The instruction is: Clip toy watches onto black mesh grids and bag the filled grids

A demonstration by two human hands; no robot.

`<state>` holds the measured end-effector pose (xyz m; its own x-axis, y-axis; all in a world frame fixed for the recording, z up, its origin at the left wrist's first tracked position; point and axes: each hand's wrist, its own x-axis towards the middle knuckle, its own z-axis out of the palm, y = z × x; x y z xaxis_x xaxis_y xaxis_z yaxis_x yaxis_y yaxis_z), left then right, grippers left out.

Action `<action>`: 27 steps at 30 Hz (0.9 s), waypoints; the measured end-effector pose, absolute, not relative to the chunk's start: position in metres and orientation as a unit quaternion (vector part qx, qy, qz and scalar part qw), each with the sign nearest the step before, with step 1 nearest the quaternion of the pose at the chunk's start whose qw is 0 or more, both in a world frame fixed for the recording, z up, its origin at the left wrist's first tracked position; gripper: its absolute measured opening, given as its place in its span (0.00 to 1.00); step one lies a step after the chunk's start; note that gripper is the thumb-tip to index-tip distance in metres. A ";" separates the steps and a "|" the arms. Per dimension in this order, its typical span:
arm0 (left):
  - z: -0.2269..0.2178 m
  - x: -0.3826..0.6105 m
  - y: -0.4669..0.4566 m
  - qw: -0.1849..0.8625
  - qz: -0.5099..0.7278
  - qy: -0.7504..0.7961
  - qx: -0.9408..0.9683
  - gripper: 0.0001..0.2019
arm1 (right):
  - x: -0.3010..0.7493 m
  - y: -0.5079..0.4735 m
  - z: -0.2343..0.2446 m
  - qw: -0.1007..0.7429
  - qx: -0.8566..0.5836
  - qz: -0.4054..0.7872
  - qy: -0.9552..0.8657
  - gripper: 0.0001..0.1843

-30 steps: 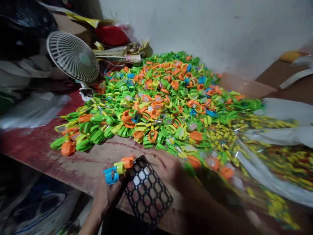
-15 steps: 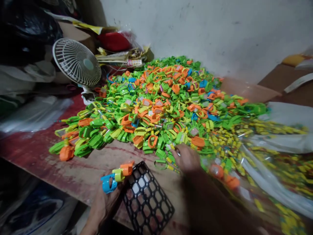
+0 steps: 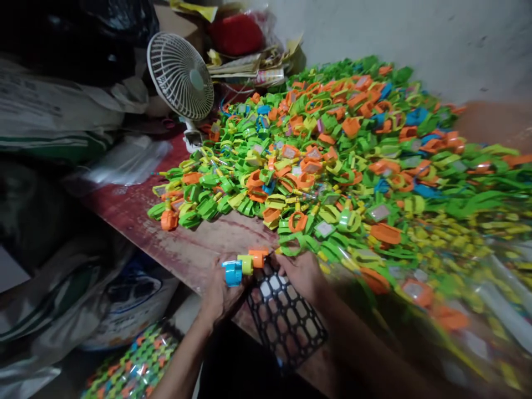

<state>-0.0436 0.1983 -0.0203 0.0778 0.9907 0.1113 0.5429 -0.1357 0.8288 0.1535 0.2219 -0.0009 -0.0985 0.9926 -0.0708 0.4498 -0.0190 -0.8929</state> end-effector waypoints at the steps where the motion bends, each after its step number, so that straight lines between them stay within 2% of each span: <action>1: -0.021 -0.044 0.198 0.311 0.349 0.573 0.673 0.10 | 0.150 0.225 -0.001 0.336 -0.587 0.397 -0.621 0.13; 7: -0.026 -0.045 0.198 0.320 0.336 0.579 0.670 0.10 | 0.151 0.229 -0.012 0.342 -0.563 0.325 -0.678 0.13; 14: -0.025 -0.043 0.196 0.336 0.337 0.585 0.657 0.08 | 0.155 0.222 -0.030 0.362 -0.542 0.175 -0.738 0.09; 18: -0.022 -0.043 0.196 0.328 0.341 0.583 0.661 0.06 | 0.154 0.220 -0.034 0.359 -0.519 0.148 -0.762 0.09; 27: -0.014 -0.041 0.200 0.307 0.344 0.575 0.676 0.09 | 0.153 0.225 -0.024 0.342 -0.457 0.159 -0.805 0.15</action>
